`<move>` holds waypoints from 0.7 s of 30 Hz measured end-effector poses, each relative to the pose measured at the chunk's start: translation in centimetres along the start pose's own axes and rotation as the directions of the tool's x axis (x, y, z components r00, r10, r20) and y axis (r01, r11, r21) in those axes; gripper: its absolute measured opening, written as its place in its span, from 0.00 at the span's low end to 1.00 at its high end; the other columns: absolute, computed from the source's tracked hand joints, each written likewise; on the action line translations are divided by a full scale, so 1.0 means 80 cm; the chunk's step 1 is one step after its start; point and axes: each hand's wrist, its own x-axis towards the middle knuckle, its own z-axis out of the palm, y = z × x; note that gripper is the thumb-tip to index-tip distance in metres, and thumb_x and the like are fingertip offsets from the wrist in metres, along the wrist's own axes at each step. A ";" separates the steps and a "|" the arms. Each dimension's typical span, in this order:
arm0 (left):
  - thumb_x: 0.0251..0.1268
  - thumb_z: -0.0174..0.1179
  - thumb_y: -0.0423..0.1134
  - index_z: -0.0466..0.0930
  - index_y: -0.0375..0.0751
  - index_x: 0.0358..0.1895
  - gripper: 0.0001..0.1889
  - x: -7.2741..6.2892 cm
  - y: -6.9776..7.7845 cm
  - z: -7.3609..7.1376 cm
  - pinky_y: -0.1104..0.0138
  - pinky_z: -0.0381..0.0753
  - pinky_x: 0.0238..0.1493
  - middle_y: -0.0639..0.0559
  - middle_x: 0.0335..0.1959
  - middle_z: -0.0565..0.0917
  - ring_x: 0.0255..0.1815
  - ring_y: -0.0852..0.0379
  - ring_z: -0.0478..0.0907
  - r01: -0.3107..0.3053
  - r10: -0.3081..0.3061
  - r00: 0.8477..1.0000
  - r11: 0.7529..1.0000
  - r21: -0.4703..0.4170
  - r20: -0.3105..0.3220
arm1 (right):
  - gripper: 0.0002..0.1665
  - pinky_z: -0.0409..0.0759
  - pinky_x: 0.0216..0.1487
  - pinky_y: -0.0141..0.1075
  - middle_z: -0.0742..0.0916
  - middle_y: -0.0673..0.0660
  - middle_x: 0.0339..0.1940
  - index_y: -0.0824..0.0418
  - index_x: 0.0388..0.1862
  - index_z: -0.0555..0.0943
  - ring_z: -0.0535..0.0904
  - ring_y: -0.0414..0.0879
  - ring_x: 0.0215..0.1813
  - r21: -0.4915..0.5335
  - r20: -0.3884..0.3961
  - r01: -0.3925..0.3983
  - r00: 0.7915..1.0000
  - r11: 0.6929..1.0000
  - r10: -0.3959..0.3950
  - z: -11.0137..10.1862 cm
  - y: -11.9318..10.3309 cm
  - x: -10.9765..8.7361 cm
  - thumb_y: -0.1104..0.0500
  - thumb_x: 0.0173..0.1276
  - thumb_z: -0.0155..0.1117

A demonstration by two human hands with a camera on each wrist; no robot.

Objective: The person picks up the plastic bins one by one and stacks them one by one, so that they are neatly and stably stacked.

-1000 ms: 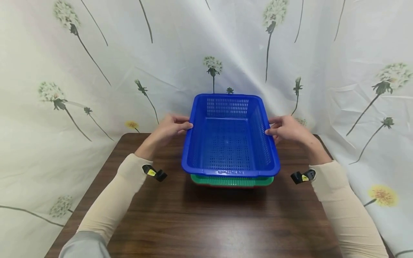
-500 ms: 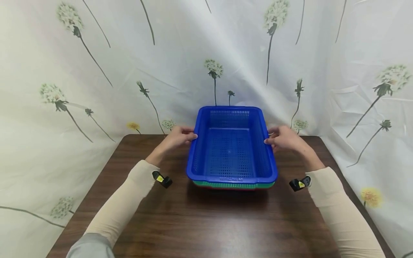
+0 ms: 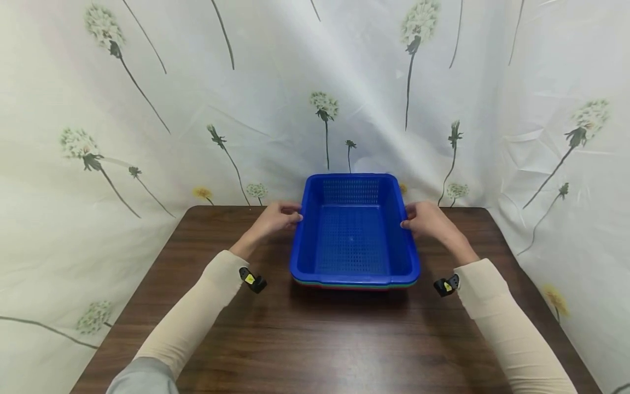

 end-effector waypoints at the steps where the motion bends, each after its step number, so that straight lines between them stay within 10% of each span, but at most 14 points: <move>1: 0.79 0.61 0.35 0.79 0.31 0.70 0.21 0.000 -0.001 0.002 0.58 0.90 0.56 0.34 0.59 0.86 0.53 0.43 0.88 0.006 -0.006 1.000 1.000 0.009 -0.007 | 0.29 0.91 0.44 0.48 0.89 0.78 0.52 0.83 0.62 0.77 0.91 0.61 0.45 -0.016 -0.008 0.009 1.000 1.000 -0.009 0.002 0.000 0.001 0.61 0.74 0.69; 21: 0.76 0.64 0.34 0.84 0.32 0.60 0.15 0.003 -0.022 -0.008 0.51 0.89 0.54 0.37 0.50 0.87 0.47 0.43 0.86 -0.079 0.081 0.995 0.996 0.039 -0.062 | 0.25 0.90 0.37 0.40 0.89 0.75 0.51 0.78 0.63 0.78 0.90 0.51 0.38 0.057 -0.059 0.016 0.998 0.998 -0.012 0.009 0.010 0.000 0.61 0.77 0.67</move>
